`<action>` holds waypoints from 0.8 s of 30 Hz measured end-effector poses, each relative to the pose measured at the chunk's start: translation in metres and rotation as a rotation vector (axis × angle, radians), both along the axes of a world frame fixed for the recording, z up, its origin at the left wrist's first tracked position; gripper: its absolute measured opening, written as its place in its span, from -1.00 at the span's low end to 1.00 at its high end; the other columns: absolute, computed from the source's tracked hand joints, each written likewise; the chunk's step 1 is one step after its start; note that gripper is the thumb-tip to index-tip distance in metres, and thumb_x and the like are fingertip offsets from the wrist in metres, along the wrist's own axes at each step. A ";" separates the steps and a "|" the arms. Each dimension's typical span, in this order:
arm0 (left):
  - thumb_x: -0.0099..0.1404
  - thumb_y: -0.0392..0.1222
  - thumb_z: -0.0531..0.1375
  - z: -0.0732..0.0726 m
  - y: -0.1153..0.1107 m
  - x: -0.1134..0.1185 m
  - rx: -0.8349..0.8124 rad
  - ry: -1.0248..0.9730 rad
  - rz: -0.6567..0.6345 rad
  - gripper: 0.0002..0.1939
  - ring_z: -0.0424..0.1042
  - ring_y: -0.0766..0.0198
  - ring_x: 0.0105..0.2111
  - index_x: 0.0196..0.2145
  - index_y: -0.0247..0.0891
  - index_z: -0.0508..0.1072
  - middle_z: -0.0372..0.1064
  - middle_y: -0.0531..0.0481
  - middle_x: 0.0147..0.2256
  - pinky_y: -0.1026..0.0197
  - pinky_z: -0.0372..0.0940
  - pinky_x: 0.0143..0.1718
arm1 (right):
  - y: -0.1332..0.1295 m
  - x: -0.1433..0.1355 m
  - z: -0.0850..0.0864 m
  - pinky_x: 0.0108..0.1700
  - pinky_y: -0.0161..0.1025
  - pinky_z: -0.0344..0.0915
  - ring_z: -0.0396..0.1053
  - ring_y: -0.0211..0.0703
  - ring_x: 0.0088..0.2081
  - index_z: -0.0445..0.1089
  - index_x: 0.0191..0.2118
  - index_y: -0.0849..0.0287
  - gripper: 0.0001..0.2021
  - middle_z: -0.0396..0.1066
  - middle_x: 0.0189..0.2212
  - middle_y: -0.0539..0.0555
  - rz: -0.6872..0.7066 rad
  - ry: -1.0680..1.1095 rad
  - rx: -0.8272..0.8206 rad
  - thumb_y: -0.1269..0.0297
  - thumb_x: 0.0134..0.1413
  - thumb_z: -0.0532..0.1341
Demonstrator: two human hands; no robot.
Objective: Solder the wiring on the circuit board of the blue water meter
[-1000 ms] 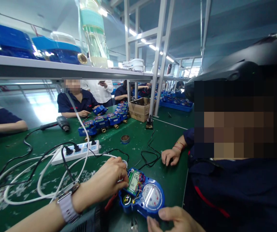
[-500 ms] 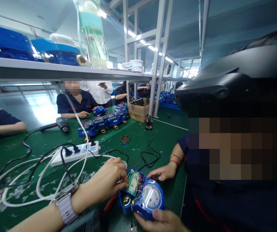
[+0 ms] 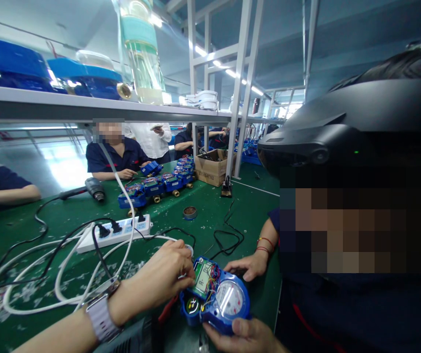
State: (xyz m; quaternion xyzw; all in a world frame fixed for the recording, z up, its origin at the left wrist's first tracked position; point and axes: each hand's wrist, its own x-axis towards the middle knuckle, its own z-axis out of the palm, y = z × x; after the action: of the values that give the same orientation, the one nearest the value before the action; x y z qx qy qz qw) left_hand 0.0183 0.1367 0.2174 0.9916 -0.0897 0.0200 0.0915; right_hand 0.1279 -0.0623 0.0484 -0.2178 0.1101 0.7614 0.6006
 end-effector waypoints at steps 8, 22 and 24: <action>0.25 -0.25 0.26 -0.001 0.002 0.000 0.004 -0.011 -0.005 -0.89 0.25 0.17 -0.25 -0.44 -0.21 0.47 0.39 0.05 -0.37 0.10 0.06 -0.16 | 0.003 0.000 -0.011 0.02 -0.64 0.12 0.18 -0.48 0.15 0.25 0.02 0.51 -0.60 0.43 -0.10 0.09 0.012 -0.007 0.023 0.26 0.18 0.16; 0.27 -0.20 0.26 0.004 0.000 -0.002 0.039 0.000 0.003 -0.90 0.28 0.16 -0.24 -0.42 -0.19 0.50 0.40 0.03 -0.37 0.08 0.11 -0.14 | 0.005 -0.001 -0.007 -0.05 -0.61 0.21 0.35 -0.41 -0.05 0.24 0.03 0.57 -0.51 0.37 -0.07 0.15 -0.035 -0.028 0.063 0.26 0.11 0.26; 0.27 -0.10 0.26 0.015 0.003 -0.007 0.059 -0.038 -0.012 -0.88 0.31 0.13 -0.21 -0.36 -0.16 0.52 0.41 0.01 -0.32 0.04 0.14 -0.11 | -0.001 -0.005 -0.010 -0.03 -0.65 0.19 0.33 -0.43 -0.01 0.29 0.00 0.52 -0.51 0.37 -0.06 0.12 -0.027 -0.132 0.136 0.22 0.06 0.30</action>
State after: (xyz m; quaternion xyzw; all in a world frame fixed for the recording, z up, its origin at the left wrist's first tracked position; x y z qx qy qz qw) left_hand 0.0113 0.1398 0.2327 0.9927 -0.0978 0.0358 0.0606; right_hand 0.1233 -0.0631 0.0381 -0.2246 0.0216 0.7428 0.6303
